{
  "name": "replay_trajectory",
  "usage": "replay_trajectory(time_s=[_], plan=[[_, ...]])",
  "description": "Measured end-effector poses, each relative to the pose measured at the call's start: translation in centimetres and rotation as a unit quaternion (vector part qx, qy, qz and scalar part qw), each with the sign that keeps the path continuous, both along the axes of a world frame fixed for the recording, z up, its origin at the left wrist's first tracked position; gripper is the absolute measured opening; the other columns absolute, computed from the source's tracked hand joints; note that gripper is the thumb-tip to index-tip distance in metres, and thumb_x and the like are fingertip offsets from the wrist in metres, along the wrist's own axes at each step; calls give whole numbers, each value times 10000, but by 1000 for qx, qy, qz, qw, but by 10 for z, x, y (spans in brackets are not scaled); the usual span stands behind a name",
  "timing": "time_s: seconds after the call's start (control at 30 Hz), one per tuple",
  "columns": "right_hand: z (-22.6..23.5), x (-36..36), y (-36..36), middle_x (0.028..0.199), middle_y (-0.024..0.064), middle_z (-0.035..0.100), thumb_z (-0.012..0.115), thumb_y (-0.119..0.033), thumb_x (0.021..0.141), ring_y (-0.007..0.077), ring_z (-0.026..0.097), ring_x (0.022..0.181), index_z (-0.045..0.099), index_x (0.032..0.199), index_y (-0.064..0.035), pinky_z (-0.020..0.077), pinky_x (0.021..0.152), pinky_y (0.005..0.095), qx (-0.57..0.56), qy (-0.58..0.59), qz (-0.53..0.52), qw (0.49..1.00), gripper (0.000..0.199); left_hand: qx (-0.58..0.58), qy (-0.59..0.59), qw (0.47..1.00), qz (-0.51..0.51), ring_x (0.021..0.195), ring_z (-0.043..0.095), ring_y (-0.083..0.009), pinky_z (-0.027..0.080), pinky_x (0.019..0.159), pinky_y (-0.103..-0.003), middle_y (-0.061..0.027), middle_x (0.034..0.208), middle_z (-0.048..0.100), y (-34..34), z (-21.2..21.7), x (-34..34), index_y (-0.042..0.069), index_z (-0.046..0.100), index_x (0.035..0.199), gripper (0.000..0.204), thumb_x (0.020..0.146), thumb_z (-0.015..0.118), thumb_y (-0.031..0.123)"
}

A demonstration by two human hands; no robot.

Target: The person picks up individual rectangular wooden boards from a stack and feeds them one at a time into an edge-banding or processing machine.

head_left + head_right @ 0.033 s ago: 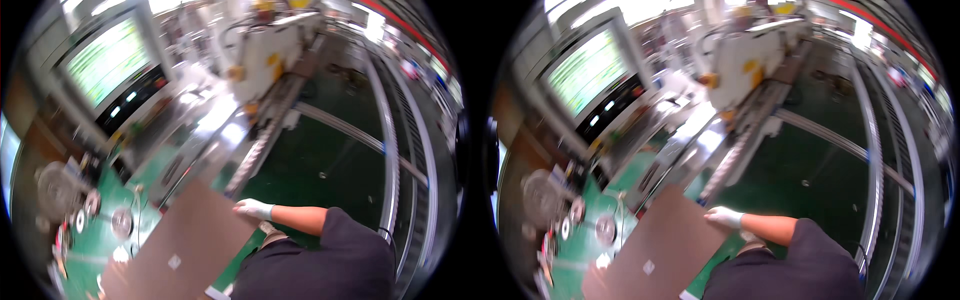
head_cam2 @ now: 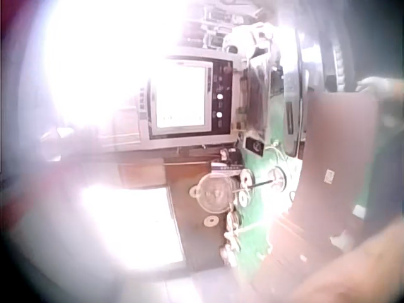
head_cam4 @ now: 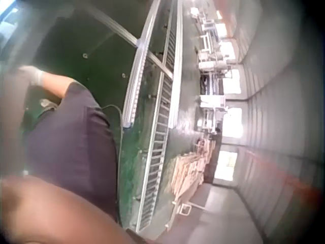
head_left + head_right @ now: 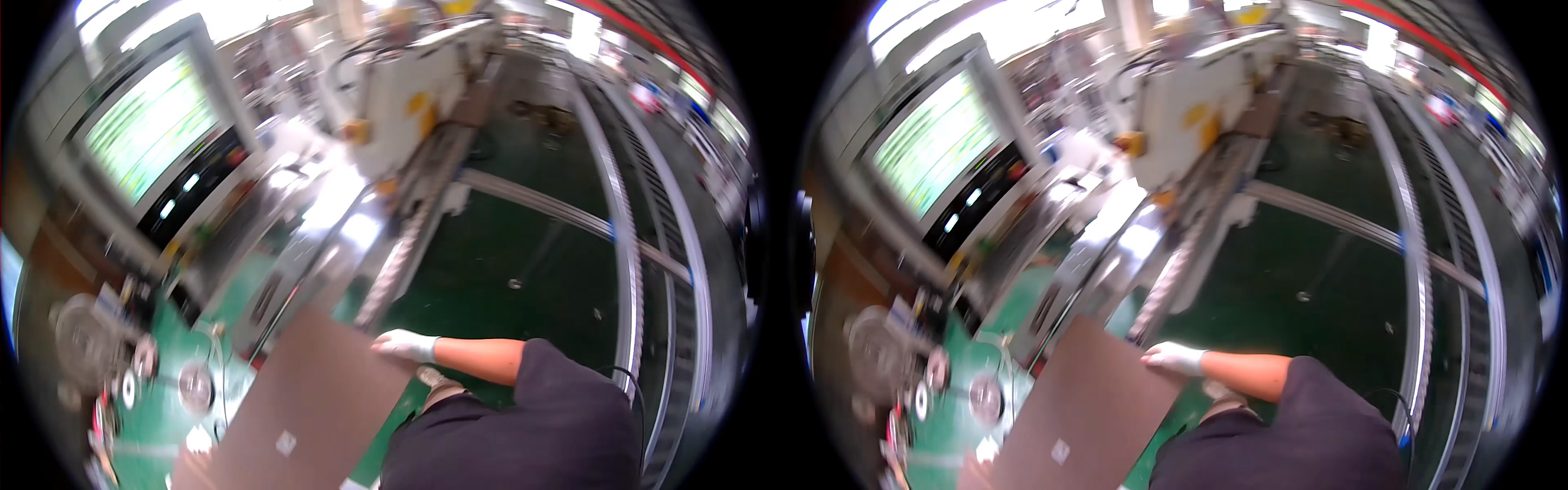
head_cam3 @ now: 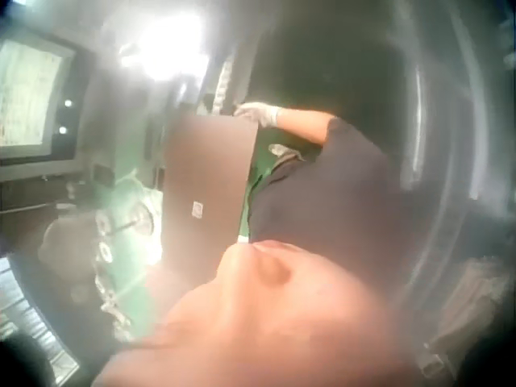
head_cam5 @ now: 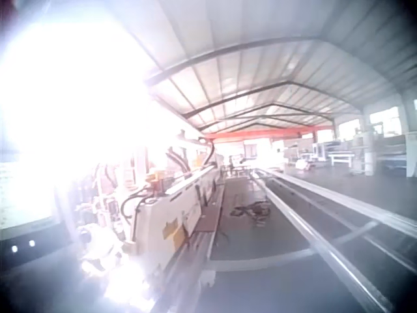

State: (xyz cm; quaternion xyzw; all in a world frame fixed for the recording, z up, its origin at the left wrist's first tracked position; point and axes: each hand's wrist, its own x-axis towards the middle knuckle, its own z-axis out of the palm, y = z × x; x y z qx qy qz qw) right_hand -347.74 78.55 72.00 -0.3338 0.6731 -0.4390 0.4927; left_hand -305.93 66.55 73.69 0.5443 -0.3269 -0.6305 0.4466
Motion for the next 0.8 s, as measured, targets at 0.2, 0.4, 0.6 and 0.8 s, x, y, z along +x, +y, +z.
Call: replay_trajectory(time_s=[0.2,0.4,0.6,0.8], plan=[[-13,-74,63,1236,86,694,634,-393,1006,235,645,1117,669,1236,-105,522,949,409,-48,-495,-337,799,371,-201,-370,879,-223,1106,661,-279,505,944,-416,-143,1195,700,24,-17,-83,42,671,1191,362,925,664,288],[-1,-22,34,1396,80,612,710,-428,931,249,522,1306,656,1266,-110,378,1121,434,-53,-434,-477,763,464,-309,-527,724,-321,1024,718,-278,547,876,-399,-158,1113,748,34,-24,-98,32,727,1109,319,881,715,256],[13,-14,3,1575,168,452,739,-519,889,300,390,1452,476,1500,-29,291,1198,440,16,-416,-499,760,827,-31,-65,973,-218,1142,641,-267,481,1000,-377,-143,1223,694,67,50,-139,45,656,1251,339,954,617,204],[-28,-73,-6,1559,92,479,725,-442,912,251,362,1463,536,1473,-111,250,1217,471,43,-382,-546,744,678,312,98,925,-194,1170,584,-308,463,1043,-472,-145,1261,647,75,30,-123,36,620,1252,486,1066,483,463]])
